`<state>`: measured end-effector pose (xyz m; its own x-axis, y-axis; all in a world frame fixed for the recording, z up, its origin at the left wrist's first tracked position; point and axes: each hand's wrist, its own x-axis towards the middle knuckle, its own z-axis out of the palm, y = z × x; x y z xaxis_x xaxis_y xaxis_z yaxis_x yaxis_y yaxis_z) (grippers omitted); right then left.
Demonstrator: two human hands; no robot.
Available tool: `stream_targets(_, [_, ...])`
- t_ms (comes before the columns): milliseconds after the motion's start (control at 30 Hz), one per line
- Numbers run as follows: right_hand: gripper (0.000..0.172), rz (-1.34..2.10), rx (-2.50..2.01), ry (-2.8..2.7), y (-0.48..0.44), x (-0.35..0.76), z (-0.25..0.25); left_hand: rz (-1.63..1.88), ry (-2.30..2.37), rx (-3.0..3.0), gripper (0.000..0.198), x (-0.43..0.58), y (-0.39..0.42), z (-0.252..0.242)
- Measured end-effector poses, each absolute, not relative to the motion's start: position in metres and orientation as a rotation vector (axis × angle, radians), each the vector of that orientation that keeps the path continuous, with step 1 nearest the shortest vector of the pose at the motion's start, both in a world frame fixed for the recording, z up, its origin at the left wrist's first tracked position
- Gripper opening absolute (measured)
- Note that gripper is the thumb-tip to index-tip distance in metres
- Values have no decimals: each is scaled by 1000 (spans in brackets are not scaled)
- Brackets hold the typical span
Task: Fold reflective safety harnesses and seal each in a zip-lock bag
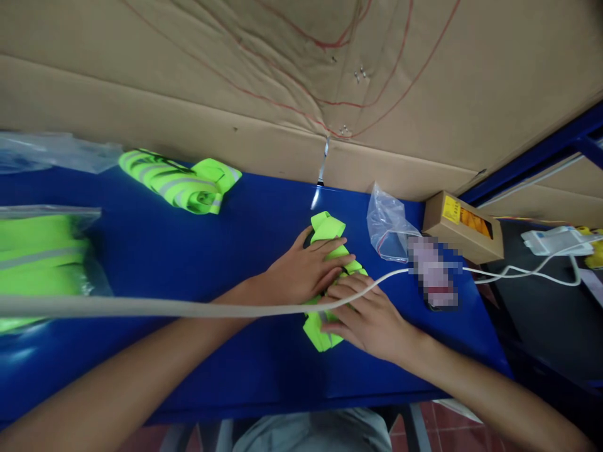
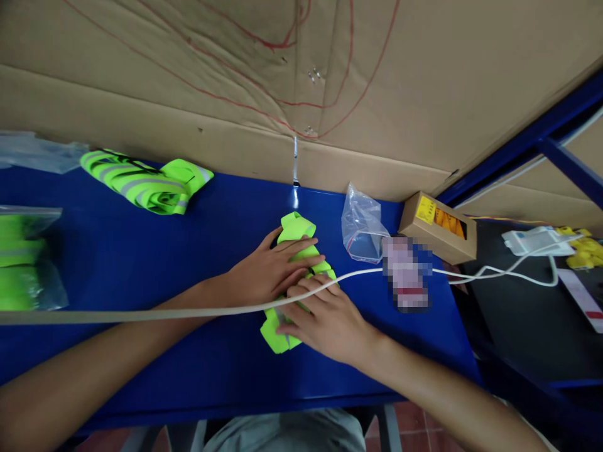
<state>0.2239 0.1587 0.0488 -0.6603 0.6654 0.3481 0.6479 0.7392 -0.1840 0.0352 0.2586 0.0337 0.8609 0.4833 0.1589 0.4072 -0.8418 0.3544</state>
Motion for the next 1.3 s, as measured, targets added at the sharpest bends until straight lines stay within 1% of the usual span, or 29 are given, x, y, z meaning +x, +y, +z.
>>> stream_targets(67, [65, 95, -988, -2600, 153, 228, 50, 386, 696, 2747, 46, 36, 256, 34])
stream_targets(100, [76, 94, -989, -2628, 150, 230, 51, 412, 721, 2763, 47, 37, 255, 34])
stream_targets(133, [81, 77, -997, -2648, 147, 232, 51, 436, 749, 2783, 47, 37, 254, 34])
stream_targets(167, [81, 46, -1001, -2669, 144, 233, 50, 459, 777, 2807, 46, 37, 252, 34])
stream_targets(300, [59, -111, -948, -2690, 138, 236, 46, 510, 866, 2904, 44, 38, 247, 34])
stream_targets(367, [53, -143, -940, -2672, 137, 235, 46, 526, 891, 2930, 44, 39, 245, 34])
stream_targets(533, [47, -169, -932, -2610, 140, 230, 56, 560, 939, 2975, 41, 41, 242, 38])
stream_targets(633, [45, -160, -951, -2580, 144, 227, 65, 499, 904, 2937, 42, 40, 245, 38])
stream_targets(767, [47, -27, -1033, -2633, 159, 220, 82, 373, 731, 2807, 47, 34, 255, 34])
stream_targets(900, [47, 161, -1159, -2790, 188, 209, 95, 396, 707, 2684, 44, 29, 266, 26])
stream_targets(967, [45, 187, -1166, -2843, 206, 203, 92, 425, 674, 2643, 42, 26, 272, 23])
stream_targets(1033, [43, 142, -1063, -2827, 221, 199, 83, 469, 647, 2583, 42, 23, 279, 22])
stream_targets(1133, [40, 50, -885, -2647, 231, 197, 68, 591, 671, 2447, 31, 20, 286, 22])
stream_targets(1200, [38, -23, -845, -2537, 230, 198, 64, 646, 692, 2401, 28, 19, 288, 24])
stream_targets(1233, [37, -52, -825, -2519, 227, 200, 63, 651, 706, 2399, 29, 19, 287, 25])
stream_targets(1300, [36, -33, -763, -2563, 219, 204, 64, 653, 783, 2399, 37, 20, 284, 26])
